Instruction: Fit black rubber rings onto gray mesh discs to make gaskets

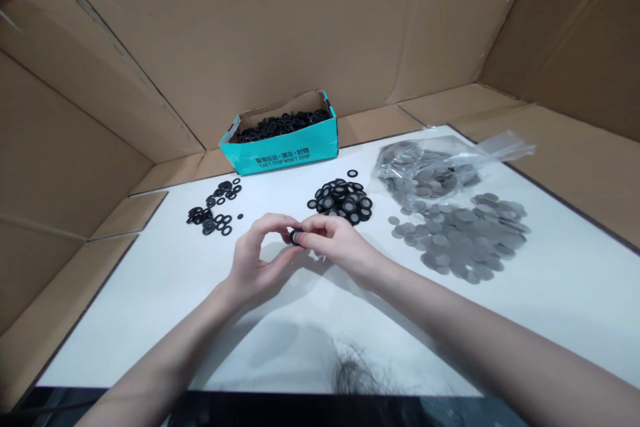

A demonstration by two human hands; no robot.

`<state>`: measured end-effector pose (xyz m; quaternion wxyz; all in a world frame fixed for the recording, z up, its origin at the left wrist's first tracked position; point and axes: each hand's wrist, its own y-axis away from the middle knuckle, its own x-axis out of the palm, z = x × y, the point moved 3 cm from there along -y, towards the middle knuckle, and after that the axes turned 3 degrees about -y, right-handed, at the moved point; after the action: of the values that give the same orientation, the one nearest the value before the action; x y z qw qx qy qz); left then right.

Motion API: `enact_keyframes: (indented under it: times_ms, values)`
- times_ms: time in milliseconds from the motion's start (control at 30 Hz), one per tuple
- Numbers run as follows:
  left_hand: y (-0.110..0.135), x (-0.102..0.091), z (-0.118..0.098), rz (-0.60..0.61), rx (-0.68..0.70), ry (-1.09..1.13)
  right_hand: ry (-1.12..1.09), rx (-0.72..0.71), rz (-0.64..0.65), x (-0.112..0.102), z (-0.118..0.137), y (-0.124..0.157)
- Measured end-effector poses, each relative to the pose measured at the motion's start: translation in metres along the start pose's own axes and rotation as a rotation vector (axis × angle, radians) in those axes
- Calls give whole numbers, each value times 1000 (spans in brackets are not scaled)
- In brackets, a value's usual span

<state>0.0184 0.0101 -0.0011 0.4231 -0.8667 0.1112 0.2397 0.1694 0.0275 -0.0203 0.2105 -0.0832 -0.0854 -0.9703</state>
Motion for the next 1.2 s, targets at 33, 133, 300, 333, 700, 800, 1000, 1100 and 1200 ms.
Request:
enact_keyframes:
  times_ms: [33, 133, 300, 333, 700, 800, 1000, 1100, 1200]
  values:
    - [0, 0, 0, 8, 3, 6, -1, 4, -1, 0, 0, 0]
    - [1, -1, 2, 58, 2, 18, 3, -3, -10, -1, 0, -1]
    - [2, -1, 6, 134, -10, 7, 39, -57, -16, -2, 1, -2]
    - [2, -1, 7, 136, -10, 9, 54, -63, -18, -2, 1, -2]
    - [-1, -10, 9, 80, -36, -98, 459, -377, -146, -16, 4, -8]
    - [-4, -21, 16, -54, -85, -239, 658, -551, -227, -24, 9, -8]
    - [-8, -39, 33, -197, -190, -408, 766, -606, -493, -52, 20, -12]
    - [-8, -46, 39, -227, -245, -467, 774, -568, -603, -67, 21, -15]
    - [-8, -51, 46, -232, -319, -513, 848, -521, -610, -75, 18, -20]
